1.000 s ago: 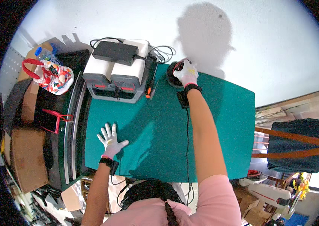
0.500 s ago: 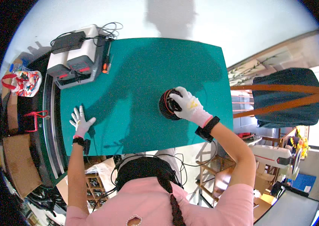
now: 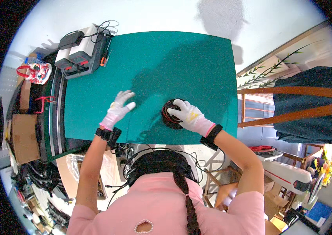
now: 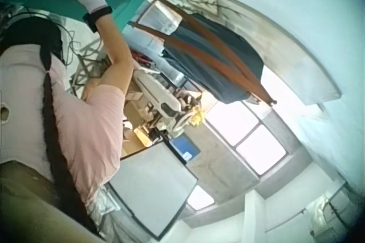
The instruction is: The recorder is assembling components of electric motors, including installing housings and managing wiring.
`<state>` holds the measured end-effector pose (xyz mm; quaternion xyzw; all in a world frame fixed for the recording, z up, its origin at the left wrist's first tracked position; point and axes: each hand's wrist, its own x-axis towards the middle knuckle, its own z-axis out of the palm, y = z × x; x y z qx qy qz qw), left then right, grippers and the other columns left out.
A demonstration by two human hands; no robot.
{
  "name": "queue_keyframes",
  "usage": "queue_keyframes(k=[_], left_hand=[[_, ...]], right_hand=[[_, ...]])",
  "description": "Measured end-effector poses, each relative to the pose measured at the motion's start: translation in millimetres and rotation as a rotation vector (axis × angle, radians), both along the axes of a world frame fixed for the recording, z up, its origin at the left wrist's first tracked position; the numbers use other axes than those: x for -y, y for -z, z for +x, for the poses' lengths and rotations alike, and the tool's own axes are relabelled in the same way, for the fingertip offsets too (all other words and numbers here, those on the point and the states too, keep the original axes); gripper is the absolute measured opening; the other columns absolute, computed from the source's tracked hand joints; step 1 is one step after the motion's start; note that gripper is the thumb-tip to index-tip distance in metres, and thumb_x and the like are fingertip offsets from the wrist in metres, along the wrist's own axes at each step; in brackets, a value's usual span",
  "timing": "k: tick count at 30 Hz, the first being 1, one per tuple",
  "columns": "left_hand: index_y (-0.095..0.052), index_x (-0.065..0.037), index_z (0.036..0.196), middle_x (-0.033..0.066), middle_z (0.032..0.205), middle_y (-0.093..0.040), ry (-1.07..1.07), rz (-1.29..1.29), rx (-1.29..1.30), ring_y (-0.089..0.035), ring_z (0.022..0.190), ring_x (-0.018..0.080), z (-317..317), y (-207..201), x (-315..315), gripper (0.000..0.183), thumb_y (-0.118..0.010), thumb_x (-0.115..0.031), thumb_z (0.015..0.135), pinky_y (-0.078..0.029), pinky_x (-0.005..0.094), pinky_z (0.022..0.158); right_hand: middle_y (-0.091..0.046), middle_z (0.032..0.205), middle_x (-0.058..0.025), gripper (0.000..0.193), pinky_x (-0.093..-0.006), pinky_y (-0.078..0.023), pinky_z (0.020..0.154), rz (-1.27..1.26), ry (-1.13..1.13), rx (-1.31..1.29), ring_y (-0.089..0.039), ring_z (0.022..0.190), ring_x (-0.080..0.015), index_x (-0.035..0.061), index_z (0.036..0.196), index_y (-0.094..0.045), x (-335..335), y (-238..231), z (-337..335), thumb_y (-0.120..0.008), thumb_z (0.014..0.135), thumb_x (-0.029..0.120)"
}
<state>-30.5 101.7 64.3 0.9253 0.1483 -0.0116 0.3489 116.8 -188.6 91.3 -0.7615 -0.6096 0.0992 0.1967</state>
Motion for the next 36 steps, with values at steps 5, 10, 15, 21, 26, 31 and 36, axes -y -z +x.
queue_keyframes(k=[5, 10, 15, 21, 26, 31, 36], left_hand=[[-0.048, -0.013, 0.128, 0.0122, 0.139, -0.040, 0.082, -0.137, -0.013, -0.026, 0.134, 0.0357, 23, -25, 76, 0.056, -0.065, -0.034, 0.080, -0.027, 0.0441, 0.108], [-0.042, -0.010, 0.132, 0.0167, 0.139, -0.037, 0.121, -0.096, -0.014, -0.027, 0.133, 0.0368, 33, -32, 107, 0.071, -0.070, -0.038, 0.074, -0.027, 0.0449, 0.108], [-0.032, -0.005, 0.137, 0.0215, 0.141, -0.030, 0.089, 0.105, -0.004, -0.026, 0.131, 0.0418, 48, -26, 134, 0.094, -0.072, -0.052, 0.066, -0.025, 0.0476, 0.108], [-0.013, 0.000, 0.142, 0.0244, 0.144, -0.020, 0.019, 0.175, -0.157, -0.015, 0.134, 0.0458, 66, -11, 150, 0.115, -0.072, -0.057, 0.061, -0.015, 0.0508, 0.109], [-0.010, 0.000, 0.143, 0.0231, 0.145, -0.018, -0.067, 0.063, -0.222, -0.013, 0.134, 0.0462, 63, -6, 151, 0.120, -0.073, -0.059, 0.059, -0.014, 0.0514, 0.109], [-0.011, -0.001, 0.142, 0.0221, 0.145, -0.020, -0.109, 0.072, -0.201, -0.014, 0.133, 0.0475, 60, -4, 155, 0.123, -0.074, -0.061, 0.055, -0.016, 0.0526, 0.109], [-0.013, -0.001, 0.142, 0.0230, 0.144, -0.022, -0.116, 0.004, -0.204, -0.015, 0.132, 0.0494, 60, -4, 153, 0.121, -0.074, -0.061, 0.055, -0.016, 0.0537, 0.108]], right_hand=[[-0.044, 0.119, -0.0156, 0.062, -0.0423, -0.048, 0.085, 0.027, -0.052, -0.205, -0.051, 0.105, -0.0371, 0.0190, 0.123, -0.049, 7, -2, 8, -0.071, 0.065, 0.012], [-0.054, 0.115, -0.0169, 0.055, -0.0384, -0.045, 0.091, 0.107, 0.320, -0.607, -0.054, 0.106, -0.0310, 0.0094, 0.128, -0.045, 23, -3, 50, -0.064, 0.078, 0.020], [-0.063, 0.102, -0.0146, 0.036, -0.0379, -0.047, 0.084, -0.105, 0.412, -0.679, -0.062, 0.094, -0.0291, 0.0067, 0.117, -0.054, 35, 15, 78, -0.055, 0.084, 0.021], [-0.065, 0.095, -0.0148, 0.025, -0.0370, -0.048, 0.082, -0.214, 0.252, -0.718, -0.061, 0.092, -0.0313, 0.0061, 0.099, -0.065, 4, 29, 79, -0.056, 0.081, 0.021], [-0.066, 0.089, -0.0145, 0.024, -0.0361, -0.050, 0.076, -0.370, 0.078, -0.606, -0.064, 0.085, -0.0277, 0.0032, 0.097, -0.065, -27, 22, 84, -0.057, 0.080, 0.019], [-0.065, 0.088, -0.0180, 0.022, -0.0396, -0.050, 0.077, -0.626, 0.092, -0.605, -0.063, 0.084, -0.0325, 0.0024, 0.087, -0.067, -48, 20, 85, -0.060, 0.077, 0.021], [-0.065, 0.077, -0.0185, 0.030, -0.0382, -0.051, 0.072, -0.679, 0.233, -0.883, -0.064, 0.077, -0.0307, 0.0020, 0.084, -0.069, -49, 25, 90, -0.065, 0.074, 0.030]])
